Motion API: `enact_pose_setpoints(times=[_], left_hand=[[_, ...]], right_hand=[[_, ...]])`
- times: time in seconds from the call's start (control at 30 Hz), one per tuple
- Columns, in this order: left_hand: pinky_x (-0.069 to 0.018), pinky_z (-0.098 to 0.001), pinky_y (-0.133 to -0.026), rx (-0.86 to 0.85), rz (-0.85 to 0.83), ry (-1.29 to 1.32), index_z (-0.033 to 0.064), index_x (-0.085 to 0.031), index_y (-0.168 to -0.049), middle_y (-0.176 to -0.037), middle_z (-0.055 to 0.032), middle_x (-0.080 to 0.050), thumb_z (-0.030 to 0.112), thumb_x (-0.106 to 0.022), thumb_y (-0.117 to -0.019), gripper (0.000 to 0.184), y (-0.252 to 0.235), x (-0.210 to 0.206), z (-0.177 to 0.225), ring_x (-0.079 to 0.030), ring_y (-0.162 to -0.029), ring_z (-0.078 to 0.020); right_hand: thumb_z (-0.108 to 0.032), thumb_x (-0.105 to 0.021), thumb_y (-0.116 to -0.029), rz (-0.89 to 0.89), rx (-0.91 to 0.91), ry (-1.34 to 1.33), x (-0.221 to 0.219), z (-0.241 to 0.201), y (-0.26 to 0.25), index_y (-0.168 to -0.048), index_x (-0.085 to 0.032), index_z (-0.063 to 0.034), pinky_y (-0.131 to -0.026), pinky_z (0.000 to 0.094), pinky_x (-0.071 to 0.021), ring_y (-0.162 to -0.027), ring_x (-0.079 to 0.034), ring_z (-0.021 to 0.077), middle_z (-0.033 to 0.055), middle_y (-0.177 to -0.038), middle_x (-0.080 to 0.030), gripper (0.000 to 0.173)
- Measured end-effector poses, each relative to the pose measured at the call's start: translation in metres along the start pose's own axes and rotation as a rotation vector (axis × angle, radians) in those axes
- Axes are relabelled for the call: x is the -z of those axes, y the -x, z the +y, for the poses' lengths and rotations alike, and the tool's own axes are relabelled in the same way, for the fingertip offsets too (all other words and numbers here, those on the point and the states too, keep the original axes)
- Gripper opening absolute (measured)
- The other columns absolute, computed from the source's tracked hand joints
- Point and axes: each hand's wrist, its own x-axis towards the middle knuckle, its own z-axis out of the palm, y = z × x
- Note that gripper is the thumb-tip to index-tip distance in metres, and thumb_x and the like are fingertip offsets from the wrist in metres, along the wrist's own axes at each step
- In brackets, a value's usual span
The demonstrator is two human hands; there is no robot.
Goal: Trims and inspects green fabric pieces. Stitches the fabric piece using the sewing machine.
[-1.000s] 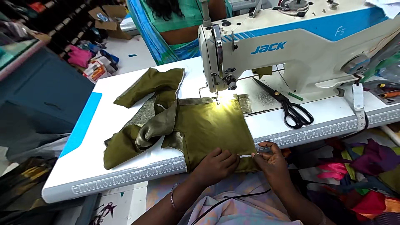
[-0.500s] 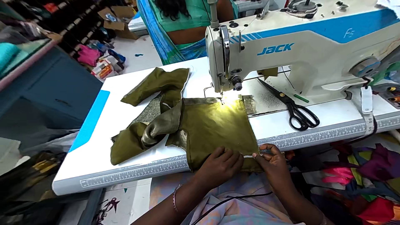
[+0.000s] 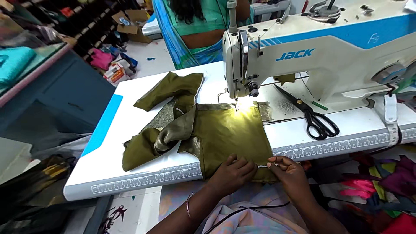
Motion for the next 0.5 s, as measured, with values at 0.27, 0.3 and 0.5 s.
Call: enact_pose_setpoints(times=[0.27, 0.3, 0.5], left_hand=[[-0.0526, -0.0453, -0.098, 0.006, -0.018, 0.153, 0.0154, -0.076, -0.107, -0.113, -0.0001, -0.074, 0.006, -0.063, -0.0936, 0.022, -0.003, -0.005, -0.007, -0.069, -0.107, -0.0182], [-0.0539, -0.0489, -0.1, 0.017, -0.033, 0.169, 0.015, -0.076, -0.108, -0.117, -0.0018, -0.074, 0.005, -0.063, -0.0931, 0.022, -0.004, -0.005, -0.007, -0.07, -0.112, -0.0205], [-0.0575, -0.0465, -0.097, 0.038, -0.092, 0.197, 0.0133, -0.075, -0.11, -0.116, -0.0044, -0.074, 0.005, -0.061, -0.096, 0.021, -0.007, -0.001, -0.008, -0.07, -0.115, -0.0249]], right_hand=[[-0.023, -0.059, -0.0932, 0.172, 0.837, 0.867, 0.01, -0.016, -0.038, -0.095, -0.076, -0.0055, -0.06, 0.0447, -0.0566, -0.069, -0.069, 0.0246, 0.0081, -0.08, -0.07, 0.025], [-0.023, -0.059, -0.0934, 0.077, 0.941, 0.85, 0.01, -0.019, -0.051, -0.099, -0.077, -0.0055, -0.076, 0.0481, -0.0587, -0.088, -0.072, 0.0276, 0.01, -0.096, -0.074, 0.026], [-0.031, -0.063, -0.0982, -0.477, 0.971, 0.884, -0.01, -0.041, -0.118, -0.131, -0.07, -0.01, -0.12, 0.0541, -0.0327, -0.144, -0.047, 0.0275, 0.0066, -0.148, -0.058, 0.039]])
